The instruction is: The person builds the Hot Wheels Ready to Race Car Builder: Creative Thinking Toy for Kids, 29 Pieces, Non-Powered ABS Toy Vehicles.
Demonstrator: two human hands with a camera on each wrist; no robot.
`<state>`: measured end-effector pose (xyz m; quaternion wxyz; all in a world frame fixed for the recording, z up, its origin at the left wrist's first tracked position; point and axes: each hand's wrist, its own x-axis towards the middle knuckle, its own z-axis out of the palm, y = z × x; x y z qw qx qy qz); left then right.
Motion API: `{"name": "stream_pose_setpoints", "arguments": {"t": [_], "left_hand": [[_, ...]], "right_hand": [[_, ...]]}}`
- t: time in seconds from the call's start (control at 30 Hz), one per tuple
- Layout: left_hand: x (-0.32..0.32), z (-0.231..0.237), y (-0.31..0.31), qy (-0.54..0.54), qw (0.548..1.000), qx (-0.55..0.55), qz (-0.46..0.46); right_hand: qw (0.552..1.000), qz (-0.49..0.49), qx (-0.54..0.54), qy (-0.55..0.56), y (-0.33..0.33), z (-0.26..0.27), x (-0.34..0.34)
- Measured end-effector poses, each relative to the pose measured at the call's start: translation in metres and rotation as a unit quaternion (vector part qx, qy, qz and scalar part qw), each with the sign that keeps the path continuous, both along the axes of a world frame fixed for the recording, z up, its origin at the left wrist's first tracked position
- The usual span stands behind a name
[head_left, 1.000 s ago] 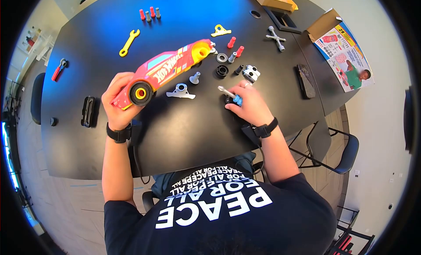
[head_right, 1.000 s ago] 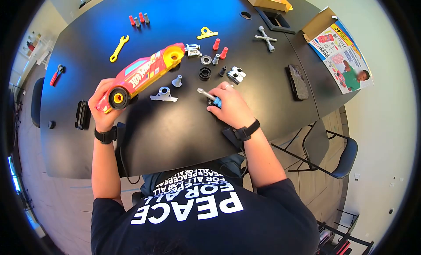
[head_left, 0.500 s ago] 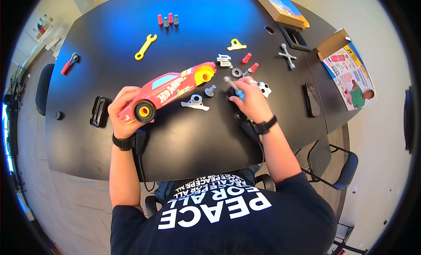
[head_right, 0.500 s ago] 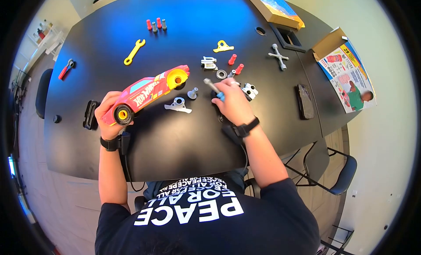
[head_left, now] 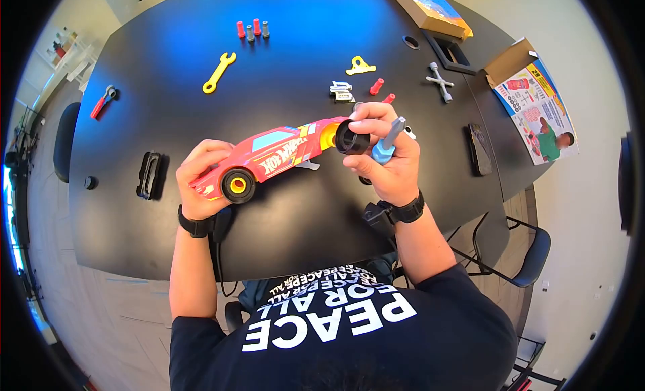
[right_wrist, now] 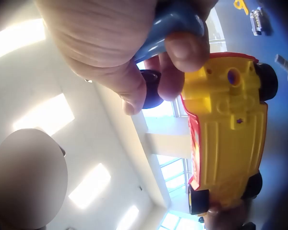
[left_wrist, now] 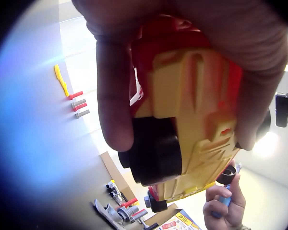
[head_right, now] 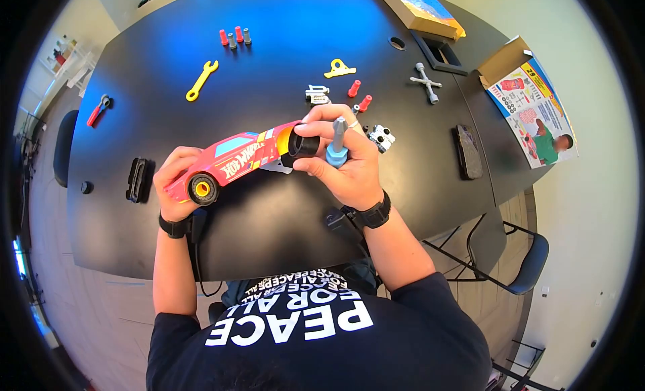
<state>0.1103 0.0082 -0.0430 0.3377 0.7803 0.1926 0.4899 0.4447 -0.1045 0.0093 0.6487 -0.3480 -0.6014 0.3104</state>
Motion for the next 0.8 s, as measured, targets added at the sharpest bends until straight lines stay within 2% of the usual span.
{"name": "stream_pose_setpoints", "arguments": {"t": [0.17, 0.23, 0.27, 0.33, 0.47, 0.53, 0.57, 0.63, 0.8], "left_hand": [[0.003, 0.005, -0.003, -0.002, 1.0, -0.008, -0.009], [0.004, 0.006, -0.002, 0.006, 1.0, -0.002, -0.005], [0.004, 0.005, -0.002, 0.013, 1.0, 0.006, 0.003], [0.002, 0.003, -0.001, 0.007, 1.0, 0.002, 0.003], [0.004, 0.002, -0.002, -0.007, 1.0, -0.003, 0.005], [0.005, 0.002, -0.002, -0.004, 1.0, -0.001, -0.001], [0.006, 0.002, -0.002, -0.001, 1.0, 0.003, -0.007], [0.006, 0.001, -0.003, 0.004, 1.0, 0.003, -0.005], [0.005, 0.003, -0.002, 0.002, 1.0, 0.006, 0.001]], "right_hand": [[0.999, -0.025, -0.03, -0.028, 0.001, -0.001, -0.003], [0.99, -0.086, -0.02, -0.108, -0.001, 0.0, -0.004], [0.99, -0.088, -0.021, -0.109, -0.002, -0.001, -0.002], [0.974, -0.125, 0.013, -0.19, -0.002, -0.004, 0.006], [0.978, -0.132, -0.052, -0.156, -0.009, -0.005, 0.006], [0.966, -0.153, 0.017, -0.207, -0.005, 0.001, 0.002], [0.966, -0.153, 0.016, -0.207, -0.004, 0.003, 0.002], [0.941, -0.151, 0.065, -0.295, 0.0, 0.004, 0.003], [0.938, -0.149, 0.049, -0.309, -0.004, 0.005, 0.004]]}}
